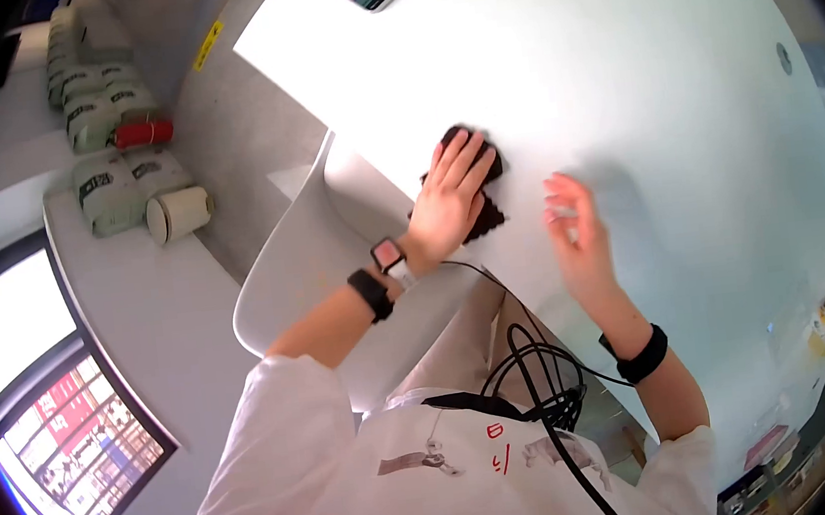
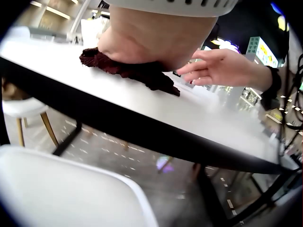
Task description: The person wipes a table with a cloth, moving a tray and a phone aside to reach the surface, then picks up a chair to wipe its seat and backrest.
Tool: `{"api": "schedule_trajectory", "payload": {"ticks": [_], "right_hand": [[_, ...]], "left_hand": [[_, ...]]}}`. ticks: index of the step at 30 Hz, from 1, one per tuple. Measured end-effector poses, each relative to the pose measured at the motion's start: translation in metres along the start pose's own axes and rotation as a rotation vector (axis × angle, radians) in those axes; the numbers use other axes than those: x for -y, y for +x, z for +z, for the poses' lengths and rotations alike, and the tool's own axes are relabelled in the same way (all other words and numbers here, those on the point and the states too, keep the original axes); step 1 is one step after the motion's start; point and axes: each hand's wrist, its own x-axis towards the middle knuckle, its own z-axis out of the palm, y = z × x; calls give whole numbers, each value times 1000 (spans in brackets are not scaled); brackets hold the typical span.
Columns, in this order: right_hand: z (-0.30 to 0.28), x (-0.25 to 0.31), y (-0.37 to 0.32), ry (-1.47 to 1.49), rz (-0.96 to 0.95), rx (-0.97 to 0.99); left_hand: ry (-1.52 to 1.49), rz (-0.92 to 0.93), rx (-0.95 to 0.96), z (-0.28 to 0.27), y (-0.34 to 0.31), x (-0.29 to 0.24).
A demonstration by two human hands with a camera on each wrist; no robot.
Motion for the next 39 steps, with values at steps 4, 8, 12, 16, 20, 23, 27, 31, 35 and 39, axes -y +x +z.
{"api": "schedule_trajectory", "payload": {"ticks": [4,8,12,16,20,23,27,31,35,39], "right_hand": [[26,8,-6,250,-74,4],[13,29,21,392,-67,-278],[-84,38,75,338,-175,-477],[-226,4,175,-903,-486,-923],[-223,-42,222,-1000,-446,-748],[-177,-42,214,-926,-606,-678],[-52,-26,105,-759,-762,-287],[-47,-33,72,-773,-800,-67],[-188,-46,178,-889,-604,-604],[-231,-45,200,-1095,-327,-866]], "left_hand": [[-1278,-387,88,-14,25,-42],[-1721,-300,211,-2,47,-72],[-932,-172,-102,-39,46,-46],[-399,-547,-562,-34,21,16],[-208,-622,-675,5,7,39],[-265,-674,-748,13,9,32],[-208,-679,-691,12,9,33],[-186,-688,-666,11,9,32],[-201,-730,-646,10,6,33],[-166,-727,-646,12,9,37]]}}
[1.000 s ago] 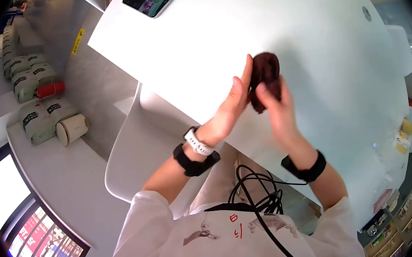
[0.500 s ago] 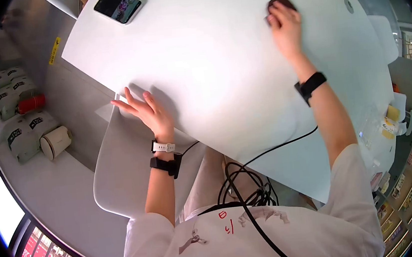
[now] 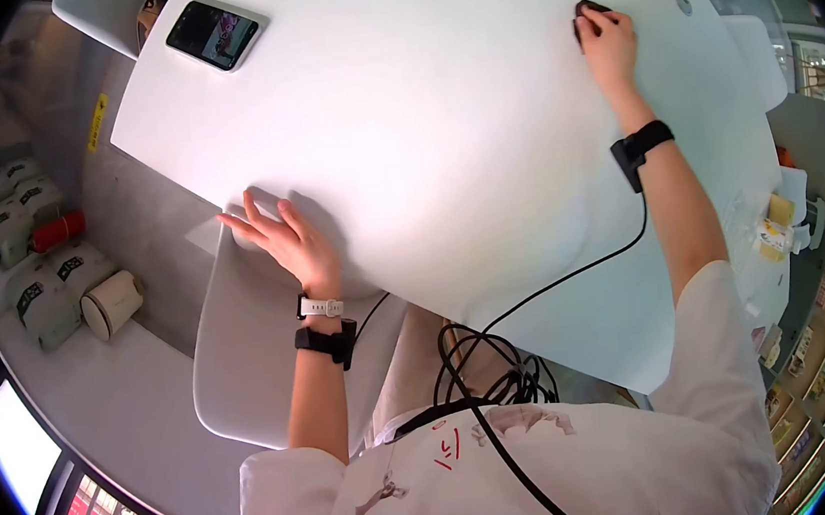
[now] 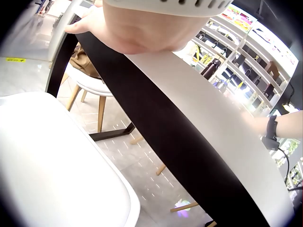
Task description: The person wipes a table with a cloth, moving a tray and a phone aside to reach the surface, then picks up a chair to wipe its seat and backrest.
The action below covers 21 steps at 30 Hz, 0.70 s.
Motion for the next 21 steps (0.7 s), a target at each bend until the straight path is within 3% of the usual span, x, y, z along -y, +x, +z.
{"api": "schedule_trajectory", "payload": {"ticks": [1,3,5,6,8,10,11,12,13,14,15,16,17,19,21], "right_hand": [[1,16,-20,70,-154,-72],[-24,83,-82,436,-195,113],[-70,150,-163,756,37,566],[-93,164,-188,623,-518,457],[-100,164,-224,564,-613,505],[-112,147,-205,586,-656,485],[-102,128,-187,504,-598,422],[-86,103,-166,477,-414,415],[-78,78,-129,468,-373,287],[-55,32,-101,453,-178,225],[-50,-13,-64,108,-220,104],[-39,-62,-35,-57,-128,43],[-32,-105,-9,-182,22,74],[-43,-114,18,-15,628,181],[-23,-87,-2,-223,315,15]], "left_hand": [[-9,-21,5,-2,-3,-2],[-42,-48,10,-1,0,-8],[-53,-43,24,-2,-2,-7],[-62,-32,27,-1,0,-7],[-7,2,37,-3,0,-9],[13,6,57,-3,-1,-7],[-11,13,33,-2,-1,-8],[-30,17,18,-1,-1,-8],[-52,24,3,-1,-3,-8],[-56,23,9,-1,-4,-7],[-65,22,9,0,-3,-5],[-71,24,8,0,-4,-6],[-59,36,18,1,-4,-6],[-24,55,26,-1,-2,-4],[-5,41,16,1,0,-7]]}}
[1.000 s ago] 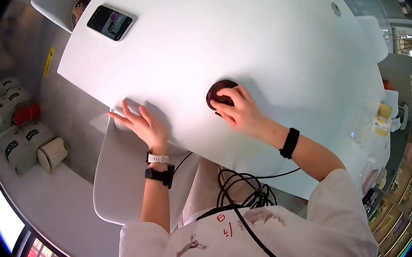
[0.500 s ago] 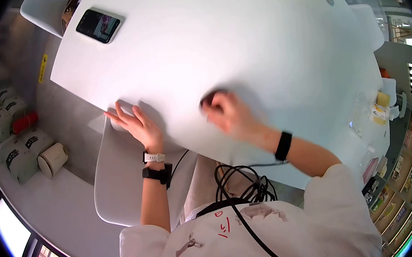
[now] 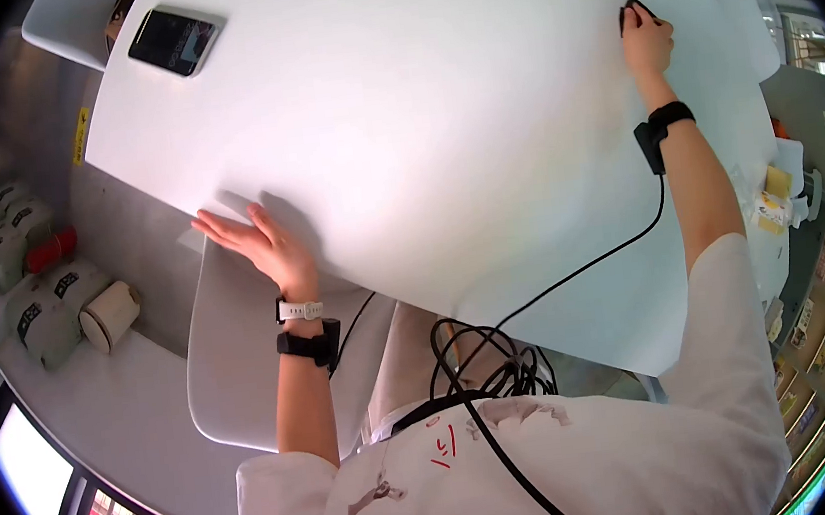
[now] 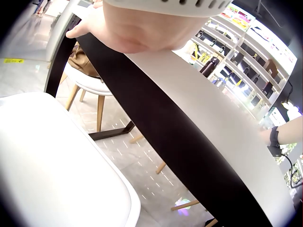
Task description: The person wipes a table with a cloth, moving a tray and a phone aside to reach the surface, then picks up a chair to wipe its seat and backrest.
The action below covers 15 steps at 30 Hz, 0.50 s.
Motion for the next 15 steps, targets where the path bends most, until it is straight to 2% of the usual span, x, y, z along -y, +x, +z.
{"api": "schedule_trajectory", "payload": {"ticks": [1,2,3,4,6,7,8,9,11,13,14,15], "right_hand": [[5,17,-23,-85,-150,-111],[-1,37,-53,114,-435,-124],[-23,75,-95,296,-566,-88],[-39,104,-140,559,-557,136],[-99,144,-216,600,-883,425],[-109,152,-255,585,-1085,372],[-116,157,-288,713,-1165,400],[-119,153,-311,688,-1186,494],[-119,154,-315,643,-1218,515],[-121,152,-270,606,-1252,384],[-113,150,-241,636,-1149,436],[-106,147,-218,589,-984,403]], "left_hand": [[12,-14,-3,-3,-2,0],[15,-16,0,-5,-4,1],[7,-9,-1,-3,-2,0],[-2,0,-1,-2,-1,-1],[15,-11,22,-3,-2,0],[24,-2,26,-3,-2,1],[33,8,28,-2,-1,2],[37,9,25,-2,-1,4],[-6,-5,16,-2,3,-4],[-33,-19,24,-4,-2,-3],[-37,-17,31,-3,-2,-1],[-40,-14,33,-3,-1,0]]}}
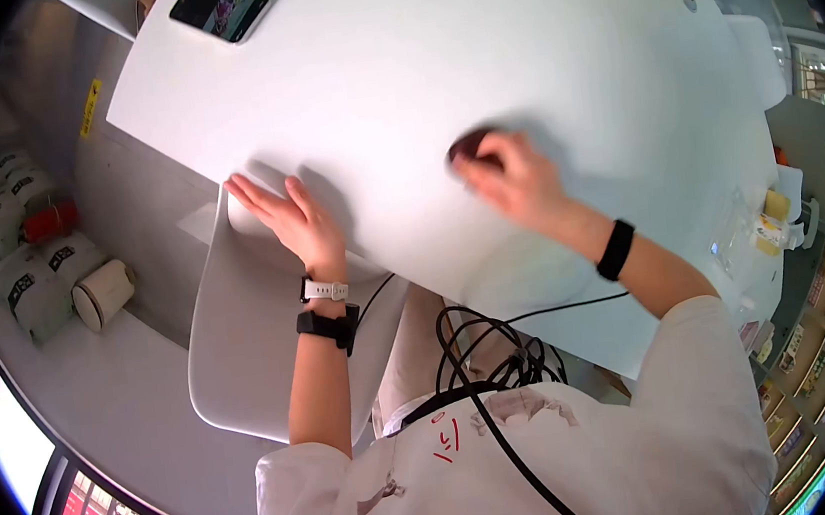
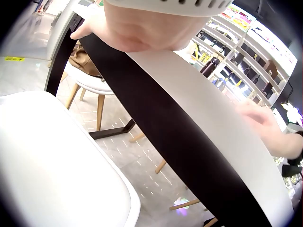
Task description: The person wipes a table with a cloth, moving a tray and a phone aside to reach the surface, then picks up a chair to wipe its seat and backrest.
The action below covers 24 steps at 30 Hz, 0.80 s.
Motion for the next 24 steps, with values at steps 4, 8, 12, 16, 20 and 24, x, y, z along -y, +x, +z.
{"api": "schedule_trajectory", "payload": {"ticks": [4,8,12,16,20,24], "right_hand": [[-20,-9,-6,-216,-9,31],[-8,20,-37,-240,-60,103],[-7,22,2,-156,36,85],[-2,34,-33,-248,173,88],[1,30,10,-156,84,23],[3,32,-8,-209,144,6]], "left_hand": [[-37,-41,-3,-2,1,-7],[-23,-49,-4,-1,2,-9],[-21,-41,4,-1,-1,-6],[-11,-36,6,0,1,-6],[-1,-21,10,1,-2,-5],[4,-22,25,1,0,-1]]}}
